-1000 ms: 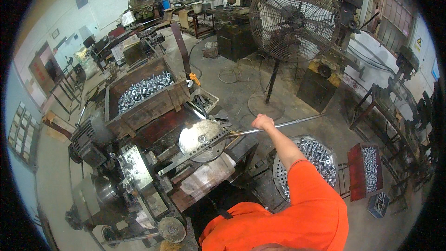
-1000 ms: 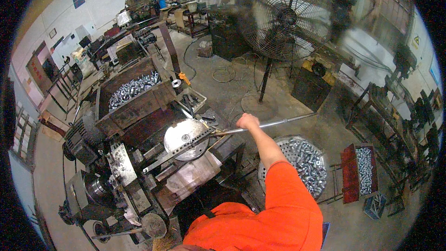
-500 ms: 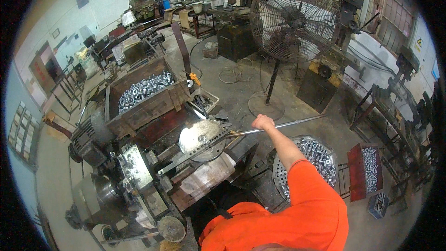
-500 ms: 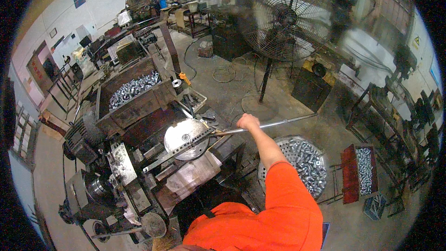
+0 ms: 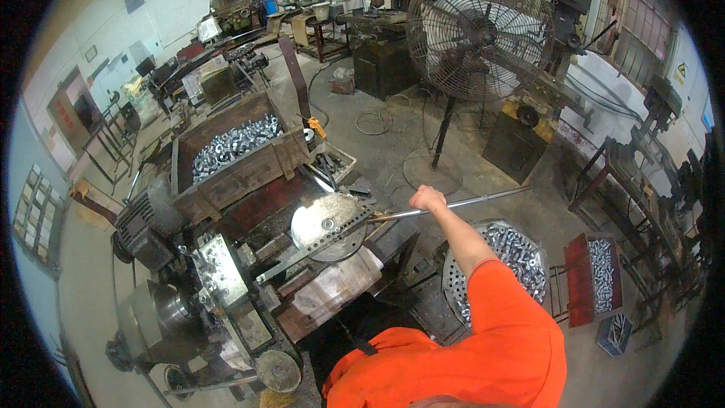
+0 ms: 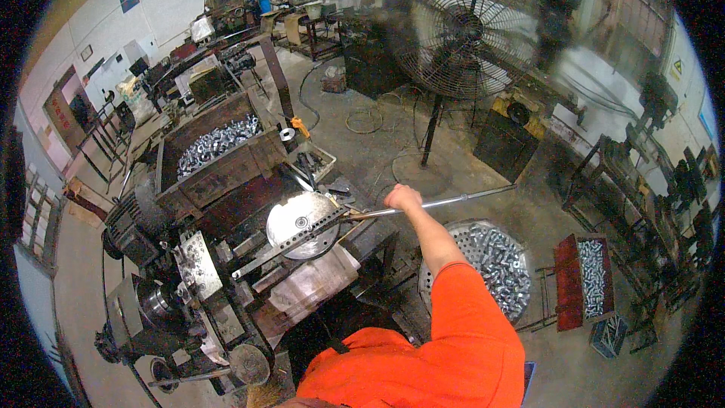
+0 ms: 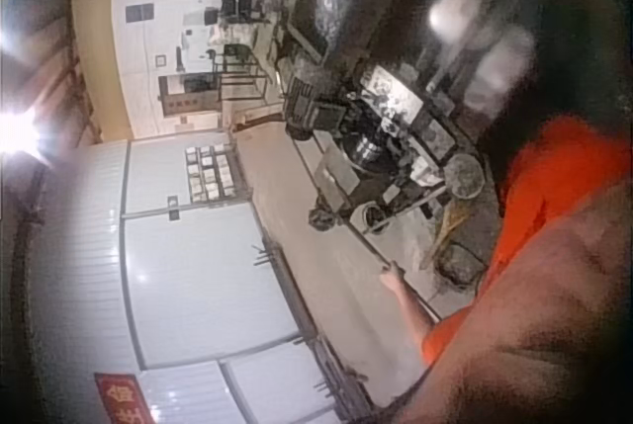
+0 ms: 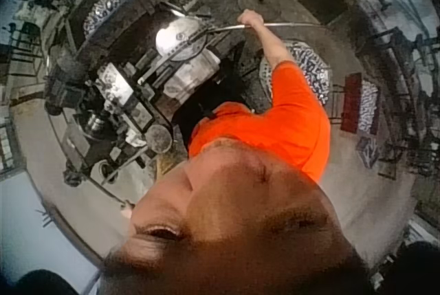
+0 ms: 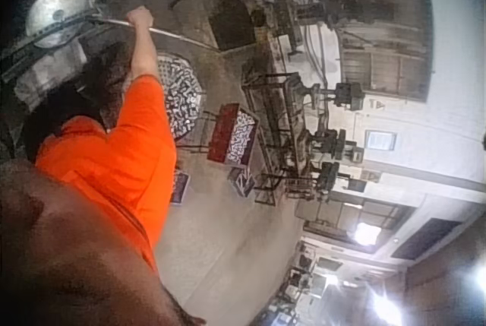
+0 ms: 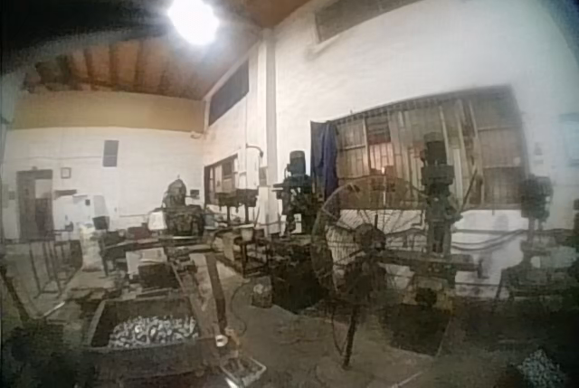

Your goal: The person operates a metal turning machine in a workshop, repeatedly picking up small metal parts from a perforated tray, placing them into the machine, and using a long metal rod to manipulate the parts during processing. The person continues this cycle throughout the clip.

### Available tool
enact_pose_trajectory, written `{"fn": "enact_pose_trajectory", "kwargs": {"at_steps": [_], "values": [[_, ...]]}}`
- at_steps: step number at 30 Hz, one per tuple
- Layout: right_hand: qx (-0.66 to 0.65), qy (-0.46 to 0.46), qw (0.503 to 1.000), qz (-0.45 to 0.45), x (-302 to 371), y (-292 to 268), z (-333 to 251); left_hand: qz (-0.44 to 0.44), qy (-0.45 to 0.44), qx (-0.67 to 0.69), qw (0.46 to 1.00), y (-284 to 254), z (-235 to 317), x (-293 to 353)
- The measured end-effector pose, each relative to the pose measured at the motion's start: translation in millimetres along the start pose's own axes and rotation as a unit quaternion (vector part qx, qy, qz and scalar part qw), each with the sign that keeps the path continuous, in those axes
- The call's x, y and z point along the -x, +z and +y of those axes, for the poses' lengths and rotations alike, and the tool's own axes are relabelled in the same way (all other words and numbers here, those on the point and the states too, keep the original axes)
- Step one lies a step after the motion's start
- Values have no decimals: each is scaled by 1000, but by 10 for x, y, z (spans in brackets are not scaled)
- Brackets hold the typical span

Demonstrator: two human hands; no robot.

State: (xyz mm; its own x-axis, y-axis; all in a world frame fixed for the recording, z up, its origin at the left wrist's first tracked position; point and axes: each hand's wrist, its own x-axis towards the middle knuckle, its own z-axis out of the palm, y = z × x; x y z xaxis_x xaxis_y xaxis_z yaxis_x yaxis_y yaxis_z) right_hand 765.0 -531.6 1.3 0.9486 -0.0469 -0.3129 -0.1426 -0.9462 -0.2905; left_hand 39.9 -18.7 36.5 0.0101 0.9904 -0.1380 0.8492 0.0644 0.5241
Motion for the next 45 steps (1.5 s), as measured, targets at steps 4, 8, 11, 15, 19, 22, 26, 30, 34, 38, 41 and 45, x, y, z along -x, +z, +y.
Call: {"fn": "enact_pose_trajectory", "kwargs": {"at_steps": [4, 8, 11, 15, 19, 22, 26, 30, 34, 38, 41, 45], "values": [[-1, 3, 1000, -11, 46, -46, -16, -9, 36, -18, 999, -43, 132, 94], [2, 9, 1000, -17, 41, -43, -27, -4, 72, -4, 997, -29, 50, 54], [-1, 8, 1000, -17, 26, -30, -13, 5, 92, -5, 996, -12, 6, 22], [-1, 8, 1000, -25, 41, -50, -29, -4, 117, -24, 993, -28, -61, -25], [-1, 2, 1000, -19, 54, -54, -23, 45, 46, -54, 996, 18, 59, 37], [-3, 4, 1000, -17, 75, -63, -29, 38, 29, -55, 997, -10, 139, 93], [-5, 5, 1000, -15, 82, -60, -36, 19, 38, -50, 998, -44, 94, 81], [-2, 5, 1000, -15, 74, -55, -27, 11, 30, -59, 998, -59, 198, 139], [0, 1, 1000, -10, 37, -21, 1, 28, 26, -75, 996, -73, 391, 278], [1, -5, 1000, -18, 57, -35, -5, 27, 22, -84, 996, -83, 395, 301], [-1, -2, 1000, -17, 83, -52, -14, 6, 19, -36, 999, -64, 293, 215], [0, 10, 1000, -25, 115, -71, -40, 56, 58, -141, 987, 74, -194, -173]]}}
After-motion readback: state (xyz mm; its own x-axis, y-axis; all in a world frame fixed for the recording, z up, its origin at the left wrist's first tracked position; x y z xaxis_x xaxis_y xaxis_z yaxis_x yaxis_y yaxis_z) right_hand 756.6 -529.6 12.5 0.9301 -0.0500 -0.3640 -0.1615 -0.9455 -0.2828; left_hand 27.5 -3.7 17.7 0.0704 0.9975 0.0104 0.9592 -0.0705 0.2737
